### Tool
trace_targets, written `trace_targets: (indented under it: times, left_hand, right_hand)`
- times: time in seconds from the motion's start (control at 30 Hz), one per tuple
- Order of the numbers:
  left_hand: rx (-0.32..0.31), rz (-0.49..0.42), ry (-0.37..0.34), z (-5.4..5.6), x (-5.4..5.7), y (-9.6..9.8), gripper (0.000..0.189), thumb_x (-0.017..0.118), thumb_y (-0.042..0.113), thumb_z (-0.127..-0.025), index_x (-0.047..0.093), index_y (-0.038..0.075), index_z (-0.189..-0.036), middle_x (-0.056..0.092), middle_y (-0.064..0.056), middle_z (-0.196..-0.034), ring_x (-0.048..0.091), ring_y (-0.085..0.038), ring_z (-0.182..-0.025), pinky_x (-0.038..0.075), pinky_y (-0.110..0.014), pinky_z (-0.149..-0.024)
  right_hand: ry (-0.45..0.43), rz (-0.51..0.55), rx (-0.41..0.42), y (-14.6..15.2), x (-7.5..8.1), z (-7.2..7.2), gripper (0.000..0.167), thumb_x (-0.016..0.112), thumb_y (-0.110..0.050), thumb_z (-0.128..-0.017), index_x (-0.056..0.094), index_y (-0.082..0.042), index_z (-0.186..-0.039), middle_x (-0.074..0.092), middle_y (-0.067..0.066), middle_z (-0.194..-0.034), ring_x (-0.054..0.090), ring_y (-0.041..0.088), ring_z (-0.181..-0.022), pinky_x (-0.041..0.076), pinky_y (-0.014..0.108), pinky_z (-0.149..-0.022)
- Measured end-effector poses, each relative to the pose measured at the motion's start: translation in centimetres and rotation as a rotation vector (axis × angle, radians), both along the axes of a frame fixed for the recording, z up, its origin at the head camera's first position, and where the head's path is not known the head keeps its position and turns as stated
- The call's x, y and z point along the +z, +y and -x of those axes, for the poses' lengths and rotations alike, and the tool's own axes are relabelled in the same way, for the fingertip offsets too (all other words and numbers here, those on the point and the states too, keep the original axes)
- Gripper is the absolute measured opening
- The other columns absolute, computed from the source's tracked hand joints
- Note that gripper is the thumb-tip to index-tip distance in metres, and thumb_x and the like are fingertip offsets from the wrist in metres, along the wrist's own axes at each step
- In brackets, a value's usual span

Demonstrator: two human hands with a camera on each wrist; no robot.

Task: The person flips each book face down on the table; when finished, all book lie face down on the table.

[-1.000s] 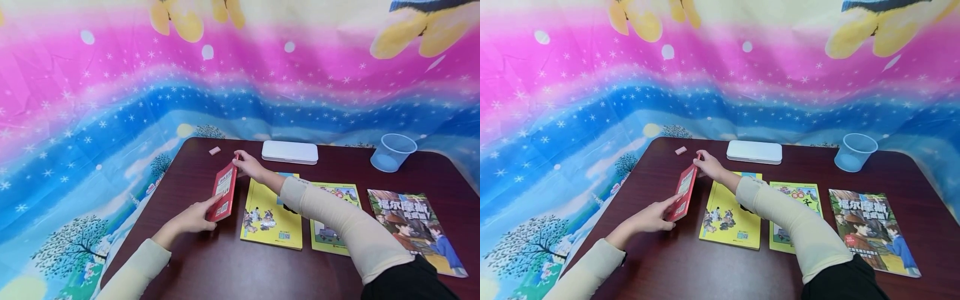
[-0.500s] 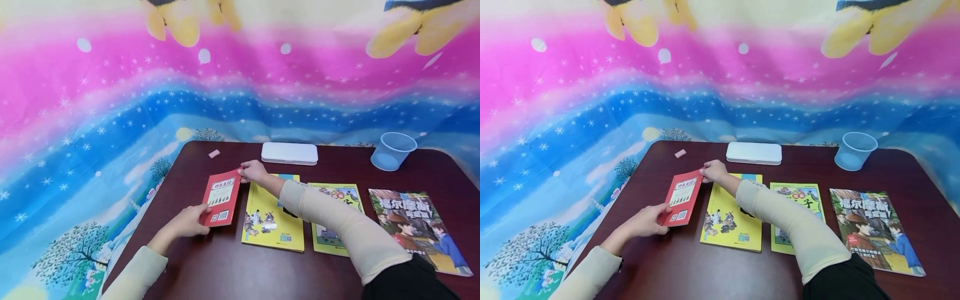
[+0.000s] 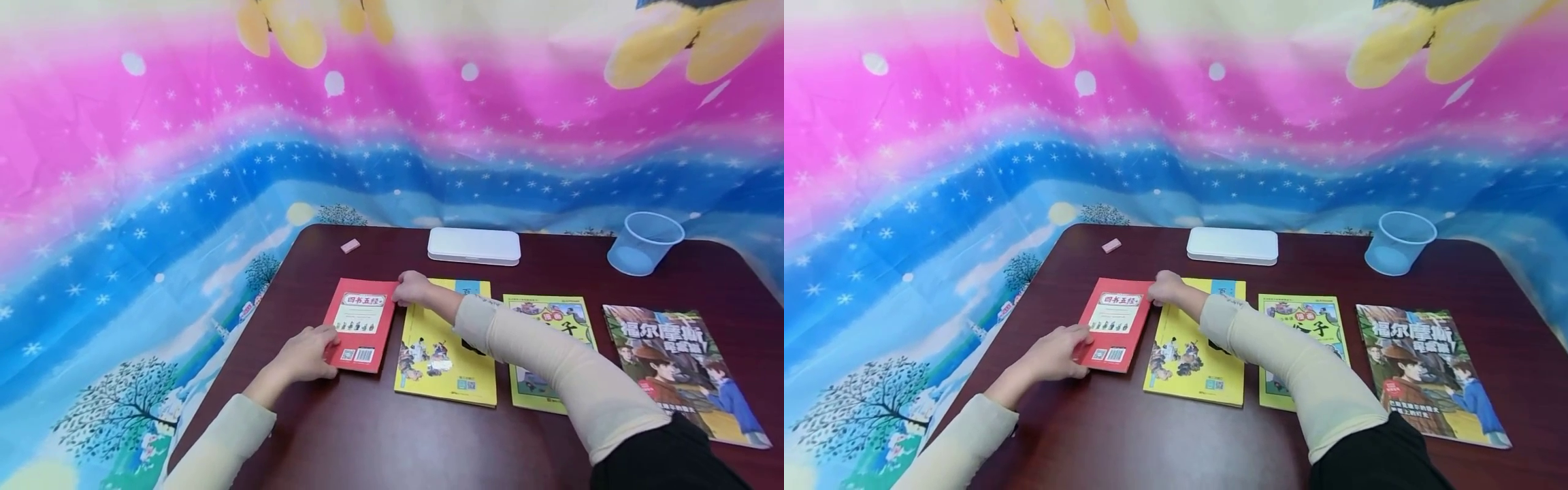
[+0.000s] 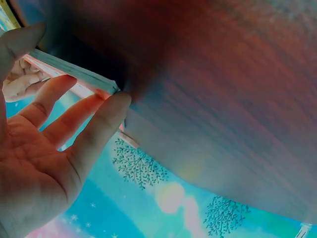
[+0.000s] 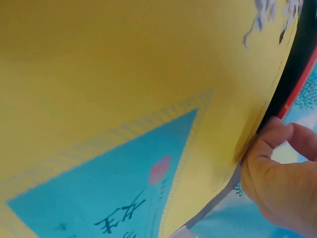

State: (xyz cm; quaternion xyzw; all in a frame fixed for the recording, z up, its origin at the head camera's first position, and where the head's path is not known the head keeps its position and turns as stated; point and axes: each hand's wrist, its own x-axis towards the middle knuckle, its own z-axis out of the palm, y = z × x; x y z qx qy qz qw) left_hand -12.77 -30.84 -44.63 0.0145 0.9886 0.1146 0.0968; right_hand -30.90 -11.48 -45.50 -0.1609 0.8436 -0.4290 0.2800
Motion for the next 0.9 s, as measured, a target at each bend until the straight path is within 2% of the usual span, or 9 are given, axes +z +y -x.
trace_targets:
  times: [0.1,0.2,0.27,0.33,0.43,0.53,0.6,0.77,0.9]
  left_hand:
    - [0.004,0.022,0.012,0.0,-0.3,0.0,0.062,0.085,0.035,-0.062,0.060,0.016,-0.115,0.054,-0.003,-0.126,0.047,-0.021,-0.101,0.048,-0.041,-0.083]
    - [0.021,0.025,0.025,-0.1,-0.6,-0.1,0.068,0.085,0.037,-0.062,0.058,0.015,-0.121,0.052,-0.005,-0.130,0.047,-0.023,-0.107,0.048,-0.044,-0.085]
    - [0.022,0.022,0.041,-0.2,-0.6,-0.2,0.070,0.085,0.038,-0.062,0.058,0.015,-0.123,0.052,-0.005,-0.131,0.047,-0.024,-0.108,0.048,-0.045,-0.085]
    - [0.016,0.025,0.061,-0.2,-0.7,-0.2,0.071,0.085,0.039,-0.063,0.058,0.014,-0.124,0.053,-0.006,-0.131,0.048,-0.024,-0.107,0.048,-0.044,-0.084]
    - [0.007,0.033,0.085,-0.1,-0.8,-0.1,0.073,0.085,0.041,-0.063,0.059,0.014,-0.126,0.053,-0.008,-0.131,0.048,-0.024,-0.106,0.049,-0.043,-0.083]
    - [0.029,0.024,0.080,0.0,-0.8,0.1,0.077,0.084,0.040,-0.064,0.057,0.013,-0.130,0.047,-0.011,-0.137,0.047,-0.028,-0.111,0.049,-0.047,-0.086]
    - [0.060,0.003,0.062,0.1,-0.8,0.2,0.080,0.084,0.039,-0.064,0.055,0.013,-0.133,0.043,-0.015,-0.141,0.046,-0.031,-0.114,0.048,-0.050,-0.088]
    - [0.105,-0.044,0.014,0.0,-0.9,0.1,0.080,0.083,0.037,-0.067,0.052,0.014,-0.136,0.038,-0.019,-0.144,0.044,-0.035,-0.118,0.045,-0.052,-0.091]
    - [0.092,-0.067,-0.007,0.1,-0.9,-0.2,0.075,0.083,0.035,-0.068,0.054,0.016,-0.135,0.038,-0.020,-0.145,0.042,-0.035,-0.121,0.046,-0.051,-0.092]
  right_hand:
    - [-0.014,-0.036,-0.004,-0.1,0.1,0.3,0.055,0.059,-0.004,-0.082,0.043,0.008,-0.134,0.055,0.020,-0.121,0.050,0.010,-0.057,0.043,0.022,-0.054]
    - [-0.036,-0.049,-0.014,-0.4,0.4,0.3,0.051,0.055,-0.004,-0.083,0.043,0.008,-0.131,0.053,0.018,-0.114,0.046,0.010,-0.054,0.041,0.022,-0.053]
    - [-0.048,-0.055,-0.011,-0.8,0.5,0.2,0.040,0.053,-0.005,-0.085,0.048,0.007,-0.122,0.056,0.014,-0.093,0.042,0.010,-0.051,0.038,0.023,-0.053]
    - [-0.025,-0.063,-0.009,-1.2,0.4,0.1,0.035,0.054,-0.008,-0.087,0.050,0.005,-0.119,0.052,0.009,-0.085,0.043,0.012,-0.053,0.038,0.025,-0.055]
    - [0.049,-0.083,0.021,-1.5,0.4,0.0,0.037,0.053,-0.013,-0.088,0.053,0.004,-0.121,0.060,0.012,-0.093,0.051,0.016,-0.073,0.042,0.028,-0.067]
    - [0.104,-0.089,0.046,-1.5,0.6,-0.2,0.051,0.050,-0.015,-0.090,0.043,0.003,-0.137,0.050,0.015,-0.134,0.050,0.022,-0.107,0.045,0.033,-0.089]
    - [0.104,-0.095,0.059,-1.4,0.8,-0.4,0.052,0.047,-0.015,-0.092,0.039,0.002,-0.141,0.042,0.014,-0.144,0.044,0.024,-0.122,0.039,0.037,-0.101]
    - [0.090,-0.100,0.115,-1.2,1.3,-0.6,0.051,0.039,-0.011,-0.093,0.035,0.003,-0.143,0.036,0.015,-0.148,0.033,0.025,-0.136,0.030,0.038,-0.109]
    - [0.125,-0.129,0.155,-1.1,1.1,-0.8,0.050,0.039,-0.012,-0.095,0.036,0.003,-0.142,0.038,0.015,-0.146,0.038,0.024,-0.131,0.032,0.037,-0.108]
